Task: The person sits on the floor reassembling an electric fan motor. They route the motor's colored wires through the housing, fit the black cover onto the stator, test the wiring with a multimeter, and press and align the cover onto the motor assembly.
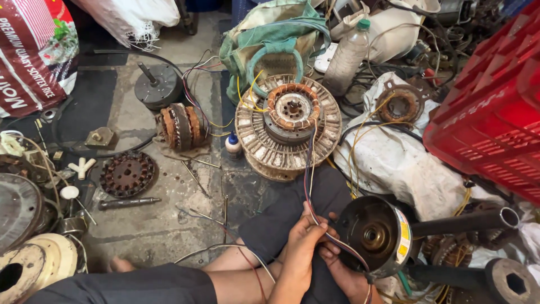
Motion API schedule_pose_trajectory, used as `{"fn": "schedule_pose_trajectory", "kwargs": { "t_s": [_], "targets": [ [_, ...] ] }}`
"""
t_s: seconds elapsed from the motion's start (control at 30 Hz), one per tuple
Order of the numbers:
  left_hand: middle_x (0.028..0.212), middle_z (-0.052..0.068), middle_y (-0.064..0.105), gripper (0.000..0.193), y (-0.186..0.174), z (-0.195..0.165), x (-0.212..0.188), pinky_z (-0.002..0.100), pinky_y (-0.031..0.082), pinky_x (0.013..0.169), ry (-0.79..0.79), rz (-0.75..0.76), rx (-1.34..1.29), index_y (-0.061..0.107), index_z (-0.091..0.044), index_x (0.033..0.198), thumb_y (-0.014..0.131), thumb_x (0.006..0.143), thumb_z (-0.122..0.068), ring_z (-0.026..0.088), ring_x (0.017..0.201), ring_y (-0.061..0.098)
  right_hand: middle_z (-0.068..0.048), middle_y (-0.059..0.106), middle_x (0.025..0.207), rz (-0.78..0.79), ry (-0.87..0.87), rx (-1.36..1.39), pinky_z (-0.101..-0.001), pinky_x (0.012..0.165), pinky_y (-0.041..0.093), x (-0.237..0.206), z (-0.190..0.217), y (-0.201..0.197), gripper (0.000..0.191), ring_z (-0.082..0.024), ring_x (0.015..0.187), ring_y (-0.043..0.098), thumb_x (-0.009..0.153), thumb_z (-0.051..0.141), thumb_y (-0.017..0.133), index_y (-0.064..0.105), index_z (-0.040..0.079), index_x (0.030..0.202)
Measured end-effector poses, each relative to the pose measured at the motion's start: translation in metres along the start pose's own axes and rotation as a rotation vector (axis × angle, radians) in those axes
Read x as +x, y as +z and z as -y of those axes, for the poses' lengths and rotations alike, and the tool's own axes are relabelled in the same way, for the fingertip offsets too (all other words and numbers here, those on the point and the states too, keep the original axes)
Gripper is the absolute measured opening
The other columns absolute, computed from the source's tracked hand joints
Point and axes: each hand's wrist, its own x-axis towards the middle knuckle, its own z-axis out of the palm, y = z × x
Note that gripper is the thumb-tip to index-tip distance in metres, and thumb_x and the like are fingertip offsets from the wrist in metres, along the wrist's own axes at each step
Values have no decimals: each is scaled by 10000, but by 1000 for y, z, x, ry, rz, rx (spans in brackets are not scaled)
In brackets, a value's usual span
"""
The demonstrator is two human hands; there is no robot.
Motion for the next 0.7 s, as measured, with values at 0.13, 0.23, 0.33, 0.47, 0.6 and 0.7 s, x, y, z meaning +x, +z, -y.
{"fn": "schedule_pose_trajectory", "kwargs": {
  "t_s": [0.13,0.23,0.33,0.47,0.6,0.7],
  "targets": [
    [824,132,730,104,-7,7,11,257,507,478,-9,-5,7,603,-30,1052,596,1001,-120,192,578,693,-125,572,1032,68,0,4,-348,720,448,5,2,-15,564,-199,799,543,977,303,507,463,-44,1420],
    [816,115,732,118,-14,8,22,267,505,461,-32,-9,3,602,-31,1059,591,996,-129,200,563,688,-133,577,1040,81,17,-1,-354,693,445,19,1,-27,581,-201,769,538,967,319,507,452,-26,1432],
    [795,118,724,133,-19,5,25,276,514,464,-43,-26,-16,619,-35,1078,602,991,-133,206,553,677,-123,569,1006,93,41,-1,-364,685,445,26,-3,-29,580,-211,764,538,980,337,511,449,-14,1437],
    [772,113,696,155,-26,-8,18,263,507,468,-23,31,-51,632,-15,1084,600,1023,-154,196,561,669,-138,585,973,104,31,-68,-368,662,451,24,-8,-30,607,-226,759,554,979,412,522,469,-33,1388],
    [771,143,705,116,-24,-19,9,320,533,465,-17,7,-86,619,-24,1013,602,992,-136,218,572,671,-158,625,984,38,-12,-195,-360,622,457,20,-1,-33,624,-230,743,577,981,470,529,507,-42,1336],
    [823,102,698,95,-20,-23,1,318,555,587,30,-24,-127,622,-29,983,629,953,-119,204,660,674,-156,680,1059,-139,-57,-351,-336,571,455,17,3,-34,558,-212,726,601,1011,450,521,561,-10,1324]
  ]
}}
